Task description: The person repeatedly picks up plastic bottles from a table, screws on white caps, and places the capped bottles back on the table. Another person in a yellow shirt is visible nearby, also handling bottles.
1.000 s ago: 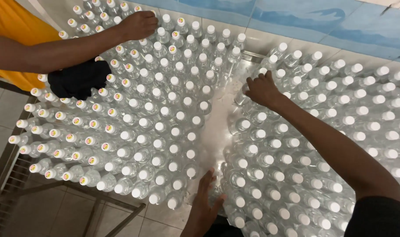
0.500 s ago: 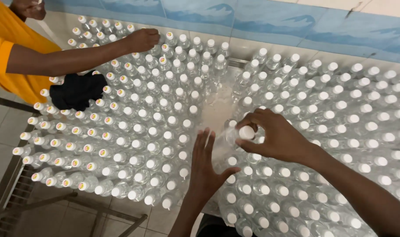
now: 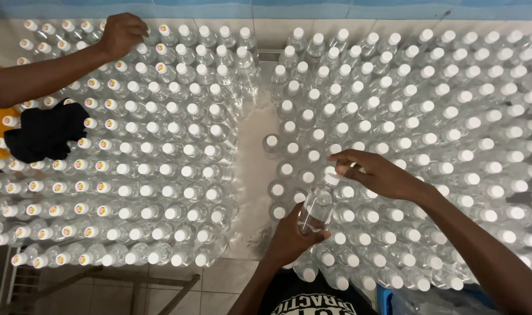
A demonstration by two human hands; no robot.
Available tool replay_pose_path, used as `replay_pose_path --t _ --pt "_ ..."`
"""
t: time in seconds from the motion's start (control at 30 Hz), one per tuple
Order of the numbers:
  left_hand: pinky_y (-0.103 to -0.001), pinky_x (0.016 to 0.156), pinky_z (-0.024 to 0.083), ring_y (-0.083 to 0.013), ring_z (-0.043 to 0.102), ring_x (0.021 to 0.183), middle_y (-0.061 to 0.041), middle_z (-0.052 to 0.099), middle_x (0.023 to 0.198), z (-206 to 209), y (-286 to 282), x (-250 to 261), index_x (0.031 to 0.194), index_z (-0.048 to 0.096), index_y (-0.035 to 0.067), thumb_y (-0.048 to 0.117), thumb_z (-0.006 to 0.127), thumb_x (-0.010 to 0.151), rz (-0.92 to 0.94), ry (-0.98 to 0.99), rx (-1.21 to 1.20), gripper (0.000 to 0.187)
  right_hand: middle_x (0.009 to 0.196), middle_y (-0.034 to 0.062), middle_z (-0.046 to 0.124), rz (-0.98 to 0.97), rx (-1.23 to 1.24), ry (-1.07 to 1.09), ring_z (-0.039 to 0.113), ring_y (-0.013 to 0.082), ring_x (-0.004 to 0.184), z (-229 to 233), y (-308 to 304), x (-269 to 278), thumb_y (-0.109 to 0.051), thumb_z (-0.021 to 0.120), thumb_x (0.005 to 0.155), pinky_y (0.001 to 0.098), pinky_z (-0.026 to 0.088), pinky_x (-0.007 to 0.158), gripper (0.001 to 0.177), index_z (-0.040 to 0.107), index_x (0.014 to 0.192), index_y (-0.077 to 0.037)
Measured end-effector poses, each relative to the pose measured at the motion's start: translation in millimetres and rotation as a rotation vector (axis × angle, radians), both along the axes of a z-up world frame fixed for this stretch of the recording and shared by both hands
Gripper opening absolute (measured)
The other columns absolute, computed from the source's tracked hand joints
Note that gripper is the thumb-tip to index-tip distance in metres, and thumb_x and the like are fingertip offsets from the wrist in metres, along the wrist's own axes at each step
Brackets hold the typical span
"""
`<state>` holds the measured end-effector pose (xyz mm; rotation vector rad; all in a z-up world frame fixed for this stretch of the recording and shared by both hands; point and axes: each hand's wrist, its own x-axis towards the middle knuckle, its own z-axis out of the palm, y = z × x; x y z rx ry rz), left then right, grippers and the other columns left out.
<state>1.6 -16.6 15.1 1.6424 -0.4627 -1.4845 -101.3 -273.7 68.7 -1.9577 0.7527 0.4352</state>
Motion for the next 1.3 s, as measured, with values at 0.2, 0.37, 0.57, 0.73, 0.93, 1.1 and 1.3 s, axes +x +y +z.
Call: replay_pose_path --t 0.2,0.37,0.57,0.73,0.93,1.1,1.3 --pt "-0.04 0.089 0.064 -0.0209 0.085 0.096 -0.004 0.086 0.115 3 -6 -3 0.15 0.06 0.019 0.043 0.087 0.075 -0.012 -0.079 0.036 0.083 0.146 0.0006 0.07 0.115 0.028 -0.352 0.071 0.0203 0.133 -9 -4 -24 -0.032 0.056 0.107 0.0381 0.06 0.095 0.043 0.064 0.148 -0.02" --pt "-0.04 0.095 0.066 -0.0233 0.083 0.11 -0.008 0.087 0.115 7 -8 -3 0.147 0.063 0.018 0.043 0.086 0.074 0.019 -0.071 0.05 0.081 0.15 0.0019 0.07 0.167 -0.028 -0.387 0.072 0.023 0.132 1 1 -24 -0.035 0.052 0.109 0.0395 0.061 0.102 0.041 0.068 0.144 -0.021" --pt "-0.044 0.1 0.062 -0.025 0.083 0.113 -0.008 0.087 0.118 10 -7 -4 0.157 0.052 0.018 0.044 0.083 0.076 -0.007 -0.111 0.015 0.09 0.156 0.0052 0.067 0.282 -0.03 -0.446 0.07 0.0269 0.136 -2 -1 -21 -0.021 0.055 0.109 0.0415 0.063 0.102 0.041 0.063 0.149 -0.02" --pt "-0.048 0.104 0.06 -0.026 0.079 0.12 -0.009 0.084 0.124 12 -1 -2 0.162 0.045 0.019 0.048 0.085 0.073 -0.03 -0.069 -0.019 0.101 0.146 0.0039 0.072 0.351 -0.031 -0.402 0.074 0.0247 0.126 3 -1 -17 -0.028 0.057 0.108 0.0406 0.061 0.097 0.039 0.067 0.144 -0.018" --pt "-0.039 0.082 0.067 -0.0256 0.08 0.099 -0.013 0.081 0.112 14 4 0 0.163 0.044 0.015 0.042 0.091 0.07 -0.1 0.002 -0.124 0.107 0.113 -0.0023 0.083 0.317 -0.076 -0.133 0.08 0.0163 0.097 26 9 -16 -0.045 0.067 0.098 0.0337 0.061 0.08 0.04 0.079 0.129 -0.022" --pt "-0.039 0.099 0.063 -0.0257 0.074 0.127 -0.008 0.075 0.143 29 3 -1 0.158 0.05 0.017 0.051 0.09 0.063 -0.191 -0.073 -0.107 0.109 0.071 0.0 0.06 0.455 -0.333 0.077 0.06 0.018 0.064 8 21 -30 -0.06 0.028 0.111 0.0343 0.05 0.072 0.064 0.064 0.08 -0.017" --pt "-0.041 0.096 0.064 -0.0316 0.075 0.121 -0.018 0.067 0.151 35 12 7 0.171 0.031 0.014 0.048 0.087 0.066 -0.231 0.141 -0.03 0.125 0.108 0.0013 0.079 0.553 -0.722 -0.278 0.076 0.0283 0.092 -4 23 -60 -0.066 0.037 0.107 0.0451 0.061 0.071 0.06 0.069 0.122 -0.018"
